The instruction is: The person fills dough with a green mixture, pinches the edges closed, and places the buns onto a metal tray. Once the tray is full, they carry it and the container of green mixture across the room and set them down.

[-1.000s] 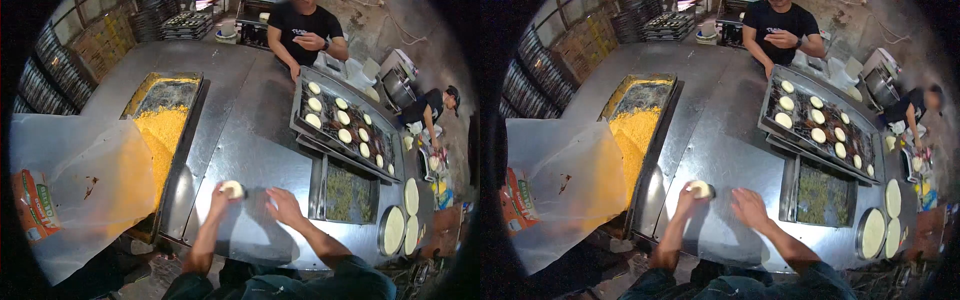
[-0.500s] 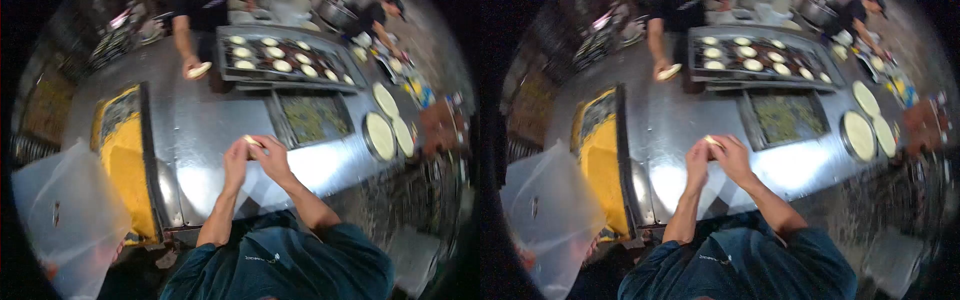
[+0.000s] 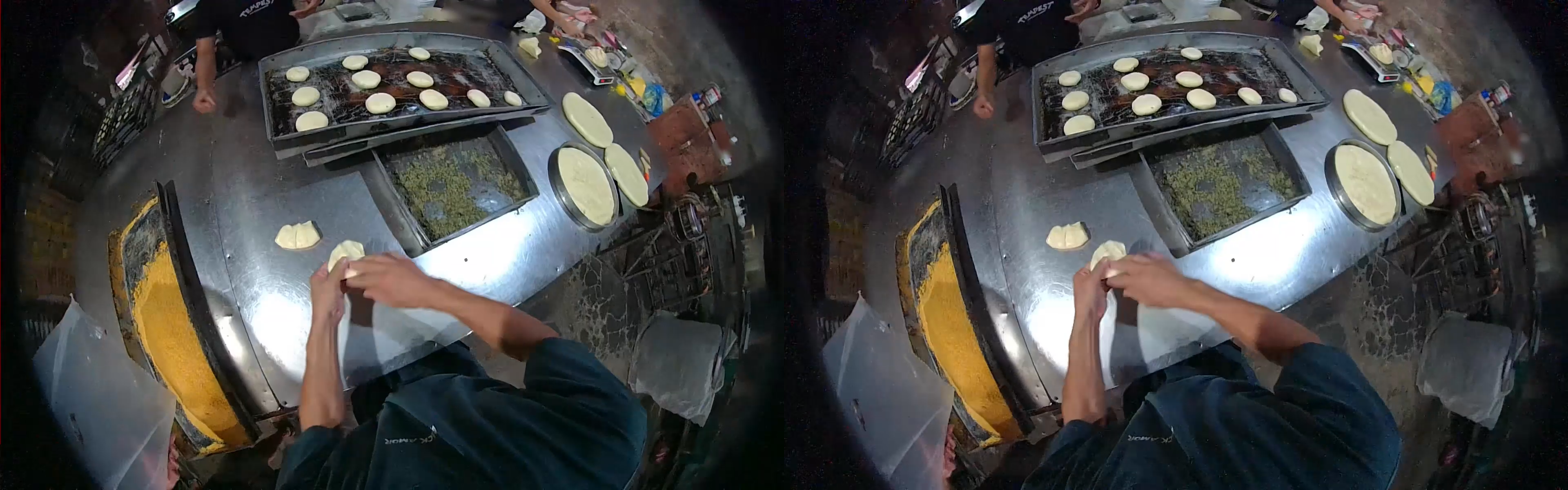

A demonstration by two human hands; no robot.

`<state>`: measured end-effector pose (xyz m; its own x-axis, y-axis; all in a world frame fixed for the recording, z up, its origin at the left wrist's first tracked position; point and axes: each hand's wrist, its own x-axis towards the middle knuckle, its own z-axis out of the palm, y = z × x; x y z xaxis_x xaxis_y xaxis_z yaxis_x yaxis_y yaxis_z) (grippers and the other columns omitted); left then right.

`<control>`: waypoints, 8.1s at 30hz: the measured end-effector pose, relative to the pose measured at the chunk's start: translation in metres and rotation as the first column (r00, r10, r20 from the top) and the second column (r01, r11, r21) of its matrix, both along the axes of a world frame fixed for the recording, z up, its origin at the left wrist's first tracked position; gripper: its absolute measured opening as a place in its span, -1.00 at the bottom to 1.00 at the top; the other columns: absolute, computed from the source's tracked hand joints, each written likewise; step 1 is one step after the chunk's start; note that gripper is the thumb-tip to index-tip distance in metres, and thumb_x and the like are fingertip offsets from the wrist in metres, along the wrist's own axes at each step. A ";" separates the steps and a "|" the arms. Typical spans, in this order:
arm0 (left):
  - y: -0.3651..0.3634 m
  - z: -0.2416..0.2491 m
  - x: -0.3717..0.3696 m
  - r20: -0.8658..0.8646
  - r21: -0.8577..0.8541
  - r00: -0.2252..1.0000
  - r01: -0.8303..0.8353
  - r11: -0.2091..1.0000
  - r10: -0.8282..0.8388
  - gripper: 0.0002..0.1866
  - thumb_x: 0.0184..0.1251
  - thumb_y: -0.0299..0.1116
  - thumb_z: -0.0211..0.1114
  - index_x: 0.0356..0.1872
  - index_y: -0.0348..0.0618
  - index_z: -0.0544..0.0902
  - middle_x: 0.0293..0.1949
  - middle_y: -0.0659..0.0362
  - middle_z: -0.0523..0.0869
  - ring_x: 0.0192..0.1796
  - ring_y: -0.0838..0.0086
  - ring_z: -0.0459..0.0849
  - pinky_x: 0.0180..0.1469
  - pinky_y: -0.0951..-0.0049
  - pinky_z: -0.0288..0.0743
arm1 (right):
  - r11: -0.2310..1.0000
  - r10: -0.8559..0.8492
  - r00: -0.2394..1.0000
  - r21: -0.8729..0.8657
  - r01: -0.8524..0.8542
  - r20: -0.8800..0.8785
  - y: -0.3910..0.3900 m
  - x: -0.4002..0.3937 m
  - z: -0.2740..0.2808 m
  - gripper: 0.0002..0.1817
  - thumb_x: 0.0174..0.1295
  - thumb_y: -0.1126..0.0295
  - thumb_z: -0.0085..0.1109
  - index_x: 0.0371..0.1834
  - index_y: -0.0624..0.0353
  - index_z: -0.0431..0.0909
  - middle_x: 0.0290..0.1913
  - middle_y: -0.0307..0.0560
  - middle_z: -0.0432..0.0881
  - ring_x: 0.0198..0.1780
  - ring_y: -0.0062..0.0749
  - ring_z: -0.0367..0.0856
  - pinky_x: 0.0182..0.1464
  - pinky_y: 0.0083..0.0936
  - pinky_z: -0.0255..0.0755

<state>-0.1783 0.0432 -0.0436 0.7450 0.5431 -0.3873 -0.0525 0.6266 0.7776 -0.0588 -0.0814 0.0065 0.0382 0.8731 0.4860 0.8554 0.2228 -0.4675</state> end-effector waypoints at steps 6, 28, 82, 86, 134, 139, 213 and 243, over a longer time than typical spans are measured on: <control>0.016 0.015 -0.024 -0.124 0.220 0.988 -0.065 0.973 0.094 -0.73 0.32 -0.47 0.18 -0.01 -0.39 0.56 -0.16 0.07 0.69 -0.18 0.43 0.69 -0.09 0.46 0.58 | 0.485 -0.729 0.607 -0.387 0.784 0.315 -0.001 0.222 -0.060 -0.55 0.25 0.04 -0.03 -0.22 0.26 0.58 -0.17 0.25 0.58 -0.09 0.10 0.55 -0.06 -0.16 0.43; -0.032 0.003 0.204 -0.015 -0.017 1.000 0.020 1.000 -0.021 -0.73 0.41 -0.29 0.12 -0.09 -0.29 0.60 -0.21 0.14 0.69 -0.24 0.52 0.66 -0.20 0.53 0.53 | 0.823 -0.566 0.480 -0.491 0.286 -0.671 -0.028 0.207 0.001 -0.71 0.05 0.43 0.28 -0.12 0.21 0.60 -0.25 0.02 0.66 -0.23 -0.13 0.64 -0.17 -0.39 0.49; -0.015 0.128 -0.020 0.282 0.019 0.861 -0.447 0.895 0.424 -0.50 0.51 0.01 -0.20 -0.31 -0.22 0.53 -0.44 0.20 0.59 -0.48 0.59 0.52 -0.48 0.57 0.42 | 0.997 0.069 0.986 0.037 -0.064 -0.154 0.038 -0.032 0.098 -0.62 -0.04 0.55 0.29 -0.08 0.21 0.52 -0.11 0.08 0.48 -0.29 -0.19 0.62 -0.29 -0.44 0.55; -0.015 0.113 -0.048 0.252 0.210 0.914 -0.373 0.904 0.318 -0.53 0.52 -0.04 -0.17 -0.20 -0.24 0.56 -0.44 0.22 0.58 -0.48 0.64 0.52 -0.66 0.64 0.32 | 0.970 -0.117 0.864 -0.243 -0.007 -0.490 0.045 -0.059 0.141 -0.72 0.00 0.55 0.28 -0.16 0.22 0.58 -0.10 -0.01 0.51 -0.25 -0.46 0.62 -0.29 -0.47 0.54; 0.084 -0.029 0.001 -0.160 0.265 0.962 -0.175 0.948 0.222 -0.86 0.24 -0.56 0.08 -0.18 -0.22 0.41 -0.31 0.09 0.54 -0.32 0.45 0.58 -0.36 0.44 0.65 | 0.753 -0.649 0.746 -0.261 0.604 -0.148 -0.009 0.336 0.075 -0.65 0.14 0.28 0.23 0.01 0.11 0.59 -0.48 -0.06 0.65 -0.46 -0.41 0.59 -0.39 -0.41 0.43; 0.016 0.005 0.019 -0.094 0.007 0.984 -0.152 0.988 0.152 -0.78 0.40 -0.34 0.08 -0.09 -0.30 0.46 -0.24 0.03 0.60 -0.33 0.34 0.66 -0.46 0.41 0.64 | 0.581 -0.806 0.578 -0.011 0.814 0.126 0.058 0.497 0.014 -0.69 0.10 0.32 0.16 -0.07 0.08 0.61 -0.29 0.12 0.67 -0.21 0.03 0.64 -0.19 -0.23 0.49; 0.010 0.027 0.107 -0.012 0.248 0.998 -0.057 0.967 0.062 -0.74 0.34 -0.34 0.22 -0.12 -0.35 0.63 -0.30 0.21 0.68 -0.32 0.63 0.60 -0.28 0.61 0.41 | 0.762 -0.530 0.840 -0.499 0.413 -0.114 -0.014 0.209 -0.010 -0.81 0.05 0.45 0.11 -0.29 0.19 0.67 -0.31 0.18 0.66 -0.20 0.03 0.65 -0.11 -0.20 0.53; -0.046 -0.010 0.265 0.049 -0.238 0.998 -0.027 0.971 0.040 -0.73 0.38 -0.26 0.16 -0.01 -0.18 0.58 -0.15 0.18 0.67 -0.14 0.50 0.66 -0.14 0.45 0.60 | 0.855 -0.518 0.571 -0.366 0.367 -0.637 -0.023 0.240 -0.022 -0.62 0.35 0.40 -0.05 0.22 0.16 0.43 0.22 0.01 0.47 0.23 -0.31 0.42 0.22 -0.47 0.27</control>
<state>0.0865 -0.0031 -0.0534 0.7507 0.4658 -0.4686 -0.1140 0.7899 0.6026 0.1808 -0.1045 -0.0157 0.6992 0.7148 -0.0144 0.2271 -0.2411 -0.9436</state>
